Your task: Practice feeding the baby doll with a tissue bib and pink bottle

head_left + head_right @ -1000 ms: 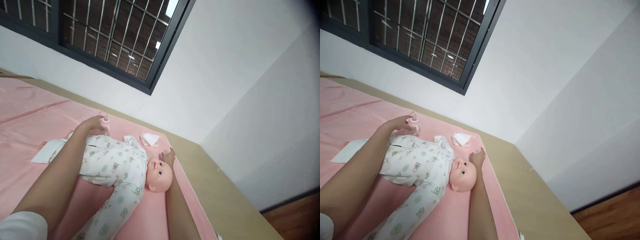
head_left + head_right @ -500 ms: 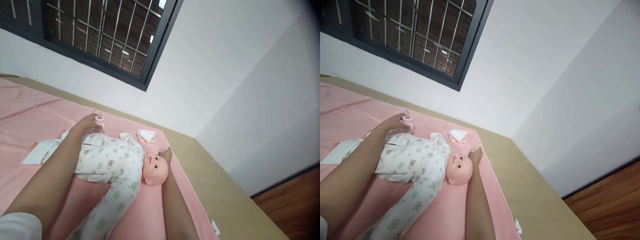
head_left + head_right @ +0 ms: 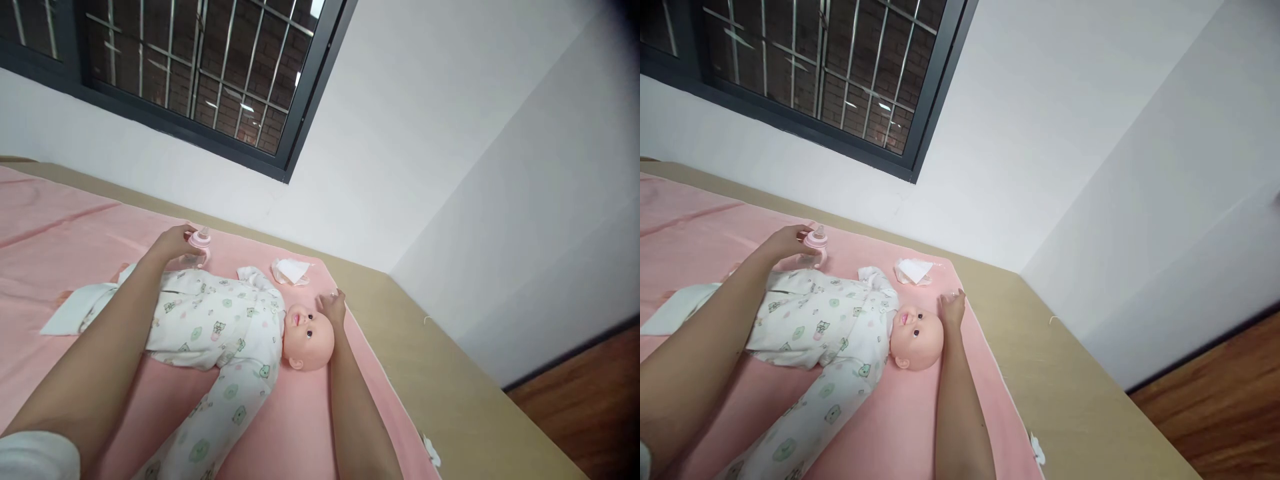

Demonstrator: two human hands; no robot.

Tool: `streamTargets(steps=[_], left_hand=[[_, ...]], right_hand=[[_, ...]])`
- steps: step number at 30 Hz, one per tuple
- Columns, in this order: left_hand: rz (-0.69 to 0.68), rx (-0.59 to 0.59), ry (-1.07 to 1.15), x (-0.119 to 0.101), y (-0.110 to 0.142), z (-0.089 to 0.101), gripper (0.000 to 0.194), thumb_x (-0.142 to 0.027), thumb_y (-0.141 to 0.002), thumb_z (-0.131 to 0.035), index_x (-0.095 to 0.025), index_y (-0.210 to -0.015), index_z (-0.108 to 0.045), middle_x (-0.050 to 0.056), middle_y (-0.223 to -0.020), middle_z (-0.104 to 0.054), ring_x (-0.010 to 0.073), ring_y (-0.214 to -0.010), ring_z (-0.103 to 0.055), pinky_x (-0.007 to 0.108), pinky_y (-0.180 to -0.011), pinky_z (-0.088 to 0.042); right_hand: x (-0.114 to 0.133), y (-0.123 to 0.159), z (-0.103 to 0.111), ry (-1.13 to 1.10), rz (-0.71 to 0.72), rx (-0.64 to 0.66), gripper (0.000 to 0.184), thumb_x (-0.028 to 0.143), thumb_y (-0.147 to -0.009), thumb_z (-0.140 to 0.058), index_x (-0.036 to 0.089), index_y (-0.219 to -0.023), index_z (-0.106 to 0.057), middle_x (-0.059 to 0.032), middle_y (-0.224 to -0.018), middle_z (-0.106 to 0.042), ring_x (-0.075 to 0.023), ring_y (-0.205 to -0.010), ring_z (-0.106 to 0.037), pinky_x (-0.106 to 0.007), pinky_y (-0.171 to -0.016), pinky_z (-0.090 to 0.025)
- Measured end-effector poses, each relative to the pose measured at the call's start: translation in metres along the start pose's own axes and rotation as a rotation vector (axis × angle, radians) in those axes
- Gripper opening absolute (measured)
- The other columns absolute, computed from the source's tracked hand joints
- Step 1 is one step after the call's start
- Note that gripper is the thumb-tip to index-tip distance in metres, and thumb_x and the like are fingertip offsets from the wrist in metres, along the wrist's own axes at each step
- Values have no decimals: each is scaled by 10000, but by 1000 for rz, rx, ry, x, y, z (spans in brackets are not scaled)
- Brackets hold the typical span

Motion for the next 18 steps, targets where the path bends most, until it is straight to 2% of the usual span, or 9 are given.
streamTargets(steps=[2, 4, 7, 10, 14, 16, 18], left_hand=[[-8, -2, 91, -17, 9, 4, 635, -403, -482, -762, -188, -1056, -595, 78, -1082, -681, 292, -1011, -630, 309, -826, -499], [-21, 15, 196, -41, 19, 6, 630, -414, -499, -774, -191, -1067, -620, 69, -1106, -682, 292, -1048, -618, 308, -841, -508], [-106, 79, 331, -84, 34, 5, 600, -424, -516, -793, -207, -1060, -661, 47, -1114, -691, 298, -1101, -598, 317, -893, -503], [-196, 153, 376, -122, 49, 1, 607, -416, -522, -803, -222, -1083, -675, 35, -1113, -695, 287, -1098, -607, 309, -901, -505], [-265, 301, 315, -162, 79, -8, 581, -374, -557, -793, -244, -1113, -685, 26, -1048, -713, 274, -1003, -658, 315, -850, -527], [-312, 397, 274, -181, 98, -16, 549, -351, -574, -777, -258, -1109, -693, 20, -1030, -716, 280, -974, -670, 326, -824, -537], [-369, 482, 231, -197, 115, -24, 512, -326, -580, -765, -273, -1086, -704, 12, -1028, -717, 287, -973, -671, 329, -805, -542]], right_hand=[[7, 1, 9, -75, -41, -31, 729, 428, -749, -534, 159, -1394, -329, -161, -1305, -568, -237, -1156, -597, -322, -964, -482], [24, 1, 20, -145, -11, -50, 733, 441, -731, -579, 154, -1371, -368, -152, -1288, -583, -232, -1133, -604, -319, -959, -485], [58, 1, 39, -278, 69, -66, 776, 456, -707, -639, 136, -1372, -398, -160, -1292, -581, -233, -1083, -623, -352, -960, -493], [101, 12, 57, -444, 129, -16, 851, 448, -703, -677, 156, -1433, -353, -159, -1364, -523, -226, -1111, -612, -356, -953, -506], [179, 55, 81, -689, 366, 81, 848, 462, -729, -704, 199, -1447, -338, -122, -1372, -523, -217, -1198, -562, -373, -1029, -458], [215, 86, 89, -723, 507, 122, 814, 498, -754, -694, 268, -1444, -329, -103, -1360, -527, -218, -1223, -546, -386, -1044, -448], [241, 114, 92, -733, 600, 154, 775, 535, -783, -660, 322, -1442, -311, -87, -1347, -528, -221, -1236, -537, -404, -1051, -444]])
Point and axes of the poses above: each hand's wrist, its own y-axis away from the middle knuckle, its own z-axis out of the back of the hand, x = y × z, the point moved 10 cm from there along -y, towards the middle knuckle
